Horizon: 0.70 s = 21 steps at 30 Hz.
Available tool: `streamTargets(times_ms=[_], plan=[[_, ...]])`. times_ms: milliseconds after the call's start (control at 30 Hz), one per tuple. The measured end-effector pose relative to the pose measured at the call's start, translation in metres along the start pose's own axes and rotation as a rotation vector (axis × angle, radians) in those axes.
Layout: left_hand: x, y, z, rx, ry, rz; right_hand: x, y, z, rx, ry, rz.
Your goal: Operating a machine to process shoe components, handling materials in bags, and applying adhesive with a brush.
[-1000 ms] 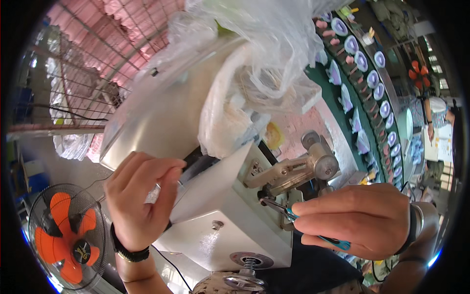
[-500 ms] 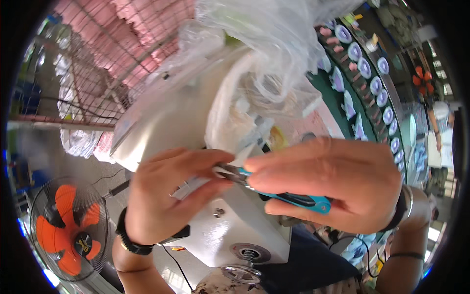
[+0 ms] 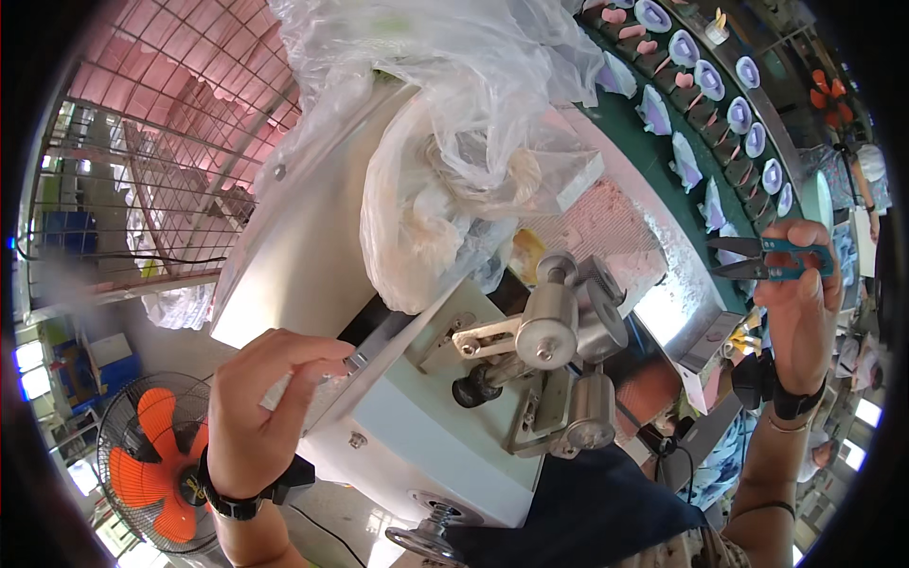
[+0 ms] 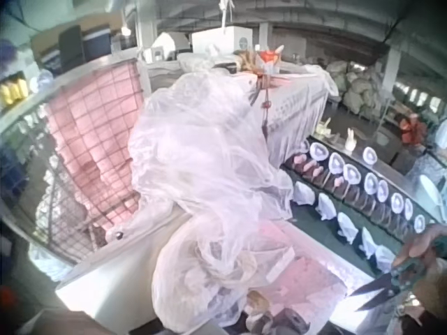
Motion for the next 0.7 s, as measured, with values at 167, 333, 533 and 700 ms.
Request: streamTargets(times_ms=[167, 333, 533, 700], plan=[[-0.043, 0.028, 0.018, -0.035, 0.425, -0.411, 0.028, -0.059, 0.060, -0.229, 0.150, 0.225], [-0.076, 0.068, 0.003, 0.244, 0.086, -0.829, 0.032, -0.065, 0.088, -0.256, 0.209, 0.310], [-0.086, 0.091, -0.001, -0.020, 0.406, -0.992, 0.038, -0.074, 0.095, -0.213, 0.251, 0.390], [-0.087, 0.097, 0.002, -0.059, 0.445, -1.024, 0.036, -0.067, 0.098, -0.228, 0.270, 0.347]])
Point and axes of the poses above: each hand's wrist, its own x-axis away from the middle knuckle, its own y-axis out of the palm, z = x × y, the point moved 4 cm from there along -x, towards the middle knuckle, and after that the axes turned 9 degrees about -x, right-handed, at the moved point
